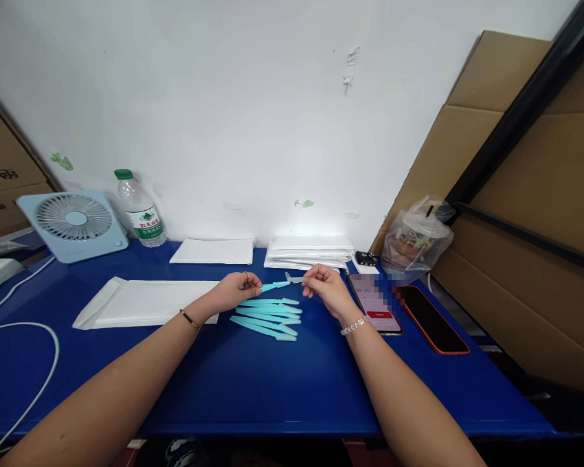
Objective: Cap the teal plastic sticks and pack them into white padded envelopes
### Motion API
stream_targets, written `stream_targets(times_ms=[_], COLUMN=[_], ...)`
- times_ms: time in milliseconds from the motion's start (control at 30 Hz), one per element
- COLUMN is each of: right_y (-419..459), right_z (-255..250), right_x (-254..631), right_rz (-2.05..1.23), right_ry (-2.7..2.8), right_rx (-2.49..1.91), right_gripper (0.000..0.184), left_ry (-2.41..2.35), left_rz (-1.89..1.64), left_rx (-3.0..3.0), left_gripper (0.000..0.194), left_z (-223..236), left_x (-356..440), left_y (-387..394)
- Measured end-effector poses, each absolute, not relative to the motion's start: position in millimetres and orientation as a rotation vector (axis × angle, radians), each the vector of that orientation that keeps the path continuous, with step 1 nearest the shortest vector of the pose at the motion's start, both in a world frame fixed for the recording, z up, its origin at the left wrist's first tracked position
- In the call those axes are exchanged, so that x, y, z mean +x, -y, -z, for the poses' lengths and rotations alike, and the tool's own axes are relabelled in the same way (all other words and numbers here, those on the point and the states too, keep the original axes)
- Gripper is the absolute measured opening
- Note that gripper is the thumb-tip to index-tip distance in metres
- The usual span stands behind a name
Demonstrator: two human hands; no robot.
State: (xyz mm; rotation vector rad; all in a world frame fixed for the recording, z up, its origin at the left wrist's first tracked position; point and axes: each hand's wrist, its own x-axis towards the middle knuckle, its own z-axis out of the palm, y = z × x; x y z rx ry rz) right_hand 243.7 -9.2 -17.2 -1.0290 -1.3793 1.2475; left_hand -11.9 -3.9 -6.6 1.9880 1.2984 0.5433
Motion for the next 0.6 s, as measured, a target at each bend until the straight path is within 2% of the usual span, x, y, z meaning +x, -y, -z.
stream_targets(times_ms=[467,533,600], right_y=[14.2,8.3,-2.1], right_z=[22.4,23.5,23.7], right_x=[233.4,240.3,245.8], right_rz=[-1.355,-1.287,-1.081], right_ry=[1.541,1.634,1.756], right_rx=[-1.016,-1.065,-1.142], right_gripper=[0.017,0.018,0.018], left_ry=[-1.216,-1.219,-1.258], left_rz=[-0.523,-0.492,-0.482], left_rx=[1.999,2.017,2.066], left_gripper=[0.029,0.03,0.031], left_z=[8.5,9.8,9.7], left_x=[-7.6,-8.5,-9.7], left_y=[8.6,8.0,6.8])
